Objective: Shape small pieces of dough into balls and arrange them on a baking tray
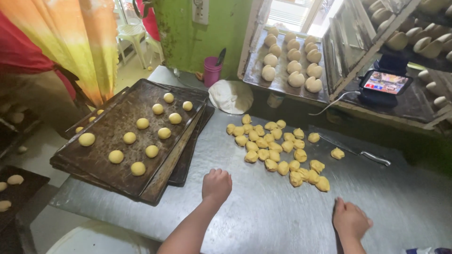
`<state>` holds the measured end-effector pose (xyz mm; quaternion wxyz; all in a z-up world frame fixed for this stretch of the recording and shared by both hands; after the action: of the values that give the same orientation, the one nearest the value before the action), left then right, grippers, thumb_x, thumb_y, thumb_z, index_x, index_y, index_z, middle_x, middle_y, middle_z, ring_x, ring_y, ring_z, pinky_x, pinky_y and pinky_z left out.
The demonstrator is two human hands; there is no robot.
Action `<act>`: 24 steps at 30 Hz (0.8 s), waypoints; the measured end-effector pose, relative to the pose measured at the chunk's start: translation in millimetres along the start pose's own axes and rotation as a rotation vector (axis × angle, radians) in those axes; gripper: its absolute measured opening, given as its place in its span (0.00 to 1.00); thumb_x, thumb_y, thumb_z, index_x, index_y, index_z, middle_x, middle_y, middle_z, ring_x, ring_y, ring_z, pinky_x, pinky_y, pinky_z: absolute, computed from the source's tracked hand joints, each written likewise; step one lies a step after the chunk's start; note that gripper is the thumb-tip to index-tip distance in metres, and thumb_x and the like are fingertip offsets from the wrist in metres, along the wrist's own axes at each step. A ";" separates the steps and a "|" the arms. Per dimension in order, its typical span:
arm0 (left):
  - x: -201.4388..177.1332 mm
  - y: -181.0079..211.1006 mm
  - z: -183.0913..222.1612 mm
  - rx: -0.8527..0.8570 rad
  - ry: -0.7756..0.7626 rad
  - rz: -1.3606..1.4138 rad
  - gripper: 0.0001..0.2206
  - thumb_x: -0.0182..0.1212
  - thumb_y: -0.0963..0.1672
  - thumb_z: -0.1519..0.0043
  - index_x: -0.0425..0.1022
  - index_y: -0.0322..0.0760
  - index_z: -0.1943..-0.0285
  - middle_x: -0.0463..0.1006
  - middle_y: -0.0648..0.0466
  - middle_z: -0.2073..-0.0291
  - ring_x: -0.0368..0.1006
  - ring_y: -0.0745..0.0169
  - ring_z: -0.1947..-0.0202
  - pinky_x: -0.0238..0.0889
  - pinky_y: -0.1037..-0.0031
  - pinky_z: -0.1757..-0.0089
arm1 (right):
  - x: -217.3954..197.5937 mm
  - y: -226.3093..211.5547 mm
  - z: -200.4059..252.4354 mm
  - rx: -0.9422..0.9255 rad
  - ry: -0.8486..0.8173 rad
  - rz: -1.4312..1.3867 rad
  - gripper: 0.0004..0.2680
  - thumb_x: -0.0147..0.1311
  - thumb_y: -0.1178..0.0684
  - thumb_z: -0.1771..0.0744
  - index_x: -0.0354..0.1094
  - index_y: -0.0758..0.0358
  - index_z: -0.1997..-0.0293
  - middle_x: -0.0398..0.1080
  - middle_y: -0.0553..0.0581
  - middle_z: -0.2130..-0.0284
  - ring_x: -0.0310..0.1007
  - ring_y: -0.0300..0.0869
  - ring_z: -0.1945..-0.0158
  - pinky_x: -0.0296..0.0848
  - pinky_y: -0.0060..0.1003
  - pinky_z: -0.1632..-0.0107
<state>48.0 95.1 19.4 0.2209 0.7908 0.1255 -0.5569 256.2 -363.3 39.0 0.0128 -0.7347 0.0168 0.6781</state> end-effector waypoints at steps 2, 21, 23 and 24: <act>10.3 2.6 -23.2 -0.072 0.000 -0.059 0.13 0.55 0.51 0.35 0.78 0.48 0.70 0.78 0.59 0.73 0.72 0.54 0.65 0.64 0.62 0.69 | -3.9 -33.1 -17.8 0.014 -0.025 -0.057 0.22 0.32 0.38 0.26 0.81 0.52 0.60 0.81 0.54 0.56 0.77 0.49 0.49 0.59 0.46 0.46; 31.6 9.0 -49.5 -0.172 0.194 0.017 0.10 0.66 0.50 0.42 0.71 0.45 0.65 0.72 0.54 0.67 0.66 0.48 0.61 0.59 0.58 0.60 | 14.4 -60.9 -40.2 -0.339 0.258 -0.168 0.09 0.48 0.49 0.36 0.74 0.59 0.71 0.75 0.56 0.68 0.71 0.56 0.57 0.64 0.53 0.61; 33.7 23.8 -44.1 -0.128 0.203 0.082 0.10 0.66 0.49 0.43 0.69 0.45 0.67 0.72 0.54 0.68 0.66 0.46 0.61 0.59 0.56 0.62 | 19.4 -59.4 -32.5 -0.391 0.322 -0.205 0.07 0.50 0.50 0.36 0.72 0.59 0.71 0.72 0.55 0.68 0.69 0.57 0.57 0.63 0.54 0.62; 34.0 31.6 -38.7 -0.077 0.214 0.147 0.10 0.67 0.47 0.45 0.68 0.44 0.69 0.71 0.53 0.69 0.66 0.44 0.62 0.58 0.53 0.64 | 19.4 -59.3 -23.0 -0.435 0.386 -0.245 0.06 0.52 0.51 0.36 0.70 0.58 0.71 0.70 0.54 0.69 0.67 0.58 0.57 0.62 0.54 0.63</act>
<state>105.9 84.9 5.1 0.2768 0.8437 0.1113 -0.4464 283.2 -305.1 21.2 -0.0668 -0.8320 -0.2152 0.5070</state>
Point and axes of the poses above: each hand's wrist, its own z-axis away from the middle knuckle, its own x-axis out of the palm, y = z × x, the point moved 10 cm from there along -z, towards the middle knuckle
